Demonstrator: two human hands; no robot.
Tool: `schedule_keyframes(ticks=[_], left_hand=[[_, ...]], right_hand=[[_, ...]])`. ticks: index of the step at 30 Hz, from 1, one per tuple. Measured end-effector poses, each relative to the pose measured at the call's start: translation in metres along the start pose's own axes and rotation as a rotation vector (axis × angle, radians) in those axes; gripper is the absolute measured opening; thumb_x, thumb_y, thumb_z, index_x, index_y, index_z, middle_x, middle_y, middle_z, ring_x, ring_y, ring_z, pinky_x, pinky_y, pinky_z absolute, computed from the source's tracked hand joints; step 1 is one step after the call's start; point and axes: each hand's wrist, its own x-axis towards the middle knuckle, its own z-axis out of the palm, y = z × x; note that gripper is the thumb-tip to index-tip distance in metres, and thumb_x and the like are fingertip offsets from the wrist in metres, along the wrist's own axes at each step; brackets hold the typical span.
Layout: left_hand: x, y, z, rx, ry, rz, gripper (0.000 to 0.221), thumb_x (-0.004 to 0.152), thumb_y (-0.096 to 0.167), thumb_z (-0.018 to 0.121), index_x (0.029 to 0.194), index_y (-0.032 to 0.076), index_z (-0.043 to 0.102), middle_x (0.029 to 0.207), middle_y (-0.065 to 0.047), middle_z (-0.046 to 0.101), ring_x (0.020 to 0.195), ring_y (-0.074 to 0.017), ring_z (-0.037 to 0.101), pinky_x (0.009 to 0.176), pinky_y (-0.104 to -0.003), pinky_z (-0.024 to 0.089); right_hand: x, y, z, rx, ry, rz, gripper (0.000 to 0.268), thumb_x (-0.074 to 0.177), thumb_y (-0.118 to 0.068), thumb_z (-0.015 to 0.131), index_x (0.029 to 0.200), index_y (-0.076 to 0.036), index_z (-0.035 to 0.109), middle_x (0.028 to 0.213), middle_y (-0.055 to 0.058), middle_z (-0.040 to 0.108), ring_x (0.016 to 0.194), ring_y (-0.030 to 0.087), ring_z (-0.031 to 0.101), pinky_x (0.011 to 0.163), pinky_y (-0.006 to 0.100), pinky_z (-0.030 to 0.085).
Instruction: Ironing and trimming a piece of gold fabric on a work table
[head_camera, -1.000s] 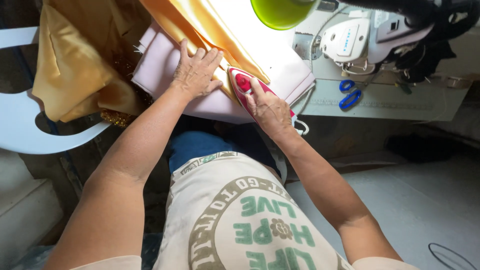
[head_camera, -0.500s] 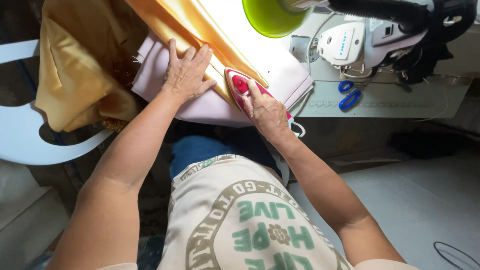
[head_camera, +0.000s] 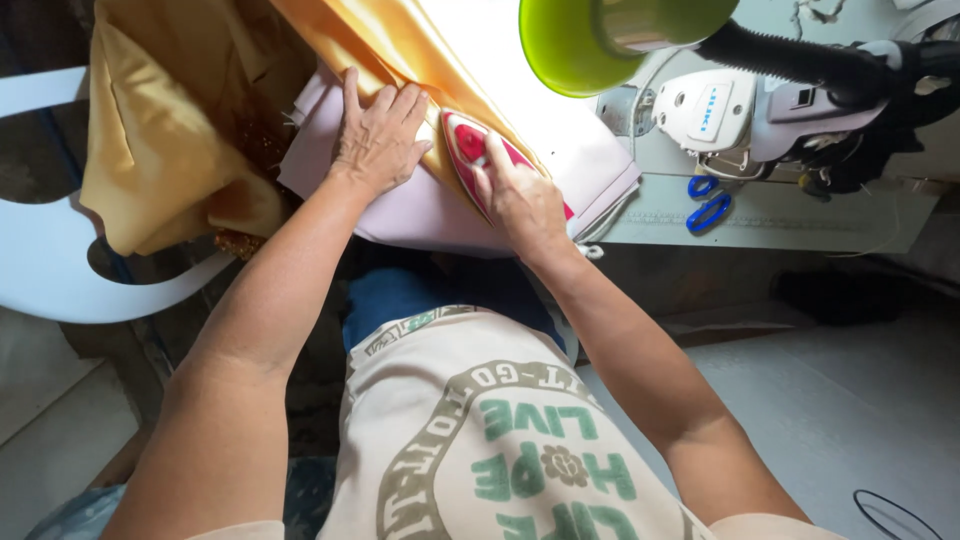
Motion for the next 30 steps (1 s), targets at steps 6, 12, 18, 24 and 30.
schedule_keyframes(ticks=[6, 12, 18, 24, 30], left_hand=[[0.003, 0.001, -0.013, -0.041, 0.047, -0.022, 0.055, 0.099, 0.047, 0.063, 0.140, 0.012, 0.059, 0.124, -0.002, 0.058, 0.103, -0.0213, 0.057, 0.115, -0.068, 0.023], [0.018, 0.000, -0.029, -0.164, 0.345, 0.033, 0.027, 0.101, 0.021, 0.055, 0.121, 0.021, 0.073, 0.120, 0.006, 0.070, 0.114, -0.0203, 0.064, 0.111, -0.061, 0.027], [0.009, 0.016, -0.065, 0.083, 0.278, -0.083, 0.032, 0.097, 0.029, 0.056, 0.125, 0.027, 0.071, 0.105, 0.012, 0.068, 0.101, -0.0117, 0.064, 0.107, -0.051, 0.041], [0.002, 0.009, -0.030, 0.056, 0.061, -0.136, 0.044, 0.098, 0.029, 0.050, 0.138, 0.036, 0.066, 0.140, 0.021, 0.069, 0.114, -0.0046, 0.069, 0.123, -0.052, 0.032], [-0.011, 0.008, -0.003, 0.343, 0.293, -0.124, 0.022, 0.118, 0.040, 0.067, 0.137, 0.048, 0.074, 0.126, 0.029, 0.068, 0.110, -0.0021, 0.063, 0.134, -0.044, 0.039]], right_hand=[[0.001, -0.004, -0.008, 0.052, -0.053, 0.057, 0.053, 0.102, -0.048, 0.056, 0.149, -0.024, 0.048, 0.082, 0.017, 0.071, 0.074, 0.042, 0.071, 0.061, 0.058, 0.055], [0.029, -0.010, 0.019, -0.031, 0.401, -0.007, 0.035, 0.095, -0.046, 0.067, 0.125, -0.031, 0.060, 0.065, 0.005, 0.066, 0.049, 0.028, 0.064, 0.047, 0.046, 0.052], [-0.011, -0.013, -0.025, 0.024, 0.177, 0.036, 0.052, 0.096, -0.046, 0.062, 0.141, -0.020, 0.055, 0.065, 0.013, 0.066, 0.055, 0.032, 0.068, 0.046, 0.047, 0.051], [0.012, -0.019, -0.041, 0.285, -0.145, 0.112, 0.051, 0.098, -0.048, 0.047, 0.143, -0.026, 0.042, 0.073, 0.015, 0.066, 0.061, 0.046, 0.067, 0.057, 0.055, 0.054], [0.004, -0.021, -0.030, 0.184, 0.195, 0.103, 0.033, 0.103, -0.047, 0.051, 0.131, -0.030, 0.060, 0.058, 0.009, 0.058, 0.053, 0.039, 0.063, 0.046, 0.057, 0.044]])
